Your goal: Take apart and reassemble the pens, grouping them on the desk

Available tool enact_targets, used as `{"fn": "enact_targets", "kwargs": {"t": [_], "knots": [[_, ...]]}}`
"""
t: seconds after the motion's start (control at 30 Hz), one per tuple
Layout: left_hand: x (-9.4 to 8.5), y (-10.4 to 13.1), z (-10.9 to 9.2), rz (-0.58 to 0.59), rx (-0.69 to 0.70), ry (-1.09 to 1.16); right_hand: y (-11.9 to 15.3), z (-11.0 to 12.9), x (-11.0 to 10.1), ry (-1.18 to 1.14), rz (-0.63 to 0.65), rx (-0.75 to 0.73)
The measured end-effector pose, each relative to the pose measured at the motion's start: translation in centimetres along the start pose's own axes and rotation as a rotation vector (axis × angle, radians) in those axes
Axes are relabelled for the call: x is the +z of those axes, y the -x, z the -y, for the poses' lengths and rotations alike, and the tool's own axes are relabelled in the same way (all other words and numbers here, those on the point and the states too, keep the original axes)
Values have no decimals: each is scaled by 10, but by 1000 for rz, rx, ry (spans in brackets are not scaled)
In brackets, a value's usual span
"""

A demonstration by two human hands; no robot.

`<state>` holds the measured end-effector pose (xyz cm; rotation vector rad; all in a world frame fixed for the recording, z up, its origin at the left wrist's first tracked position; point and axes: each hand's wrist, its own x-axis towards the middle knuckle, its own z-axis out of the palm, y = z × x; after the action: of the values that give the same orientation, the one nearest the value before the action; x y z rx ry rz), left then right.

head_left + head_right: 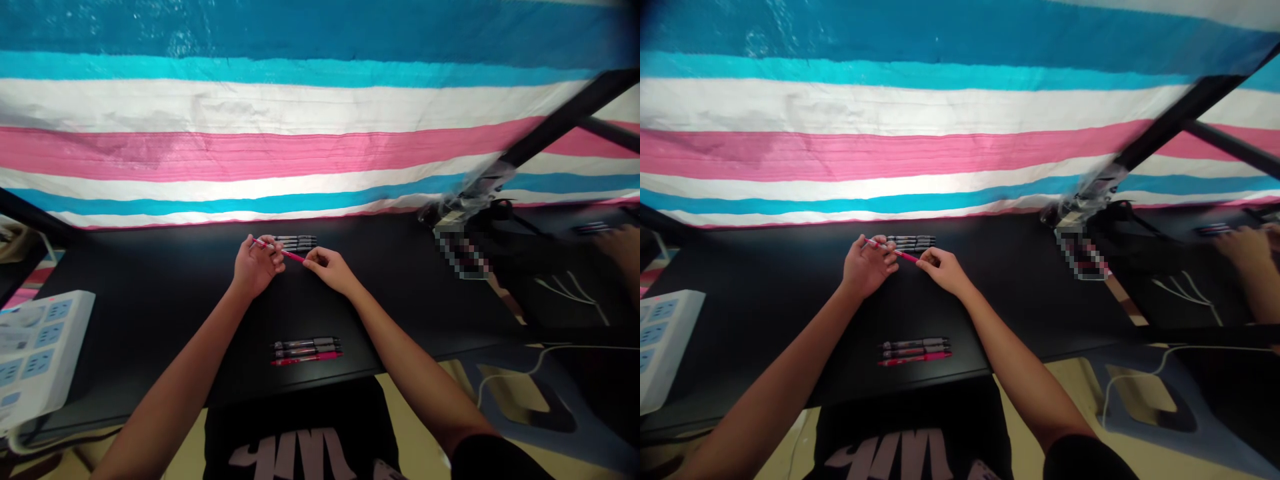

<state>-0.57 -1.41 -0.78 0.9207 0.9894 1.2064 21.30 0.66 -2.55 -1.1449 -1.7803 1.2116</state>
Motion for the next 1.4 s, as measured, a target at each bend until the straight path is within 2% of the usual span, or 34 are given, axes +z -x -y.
{"fn": "enact_targets", "kwargs": {"t": [0.27, 0.47, 0.63, 0.73, 0.87, 1.07, 1.27, 1.4], "knots": [[2, 2, -2, -60, 26, 121, 0, 1, 3, -11, 4, -11], [3, 4, -4, 59, 17, 23, 1, 0, 5, -39, -14, -23], [5, 5, -10, 21, -121, 402, 2, 2, 8, -45, -1, -20], [7, 7, -11, 41, -185, 633, 1, 3, 8, -31, 12, -25], [8, 9, -11, 73, -205, 773, 1, 1, 7, 11, 29, -37], [12, 11, -10, 69, -216, 807, 0, -2, 8, -15, 67, -33], [15, 11, -10, 41, -220, 829, 0, -3, 11, 9, -50, -83], [14, 10, -8, 41, -206, 833, 0, -1, 12, 6, -78, -102]]}}
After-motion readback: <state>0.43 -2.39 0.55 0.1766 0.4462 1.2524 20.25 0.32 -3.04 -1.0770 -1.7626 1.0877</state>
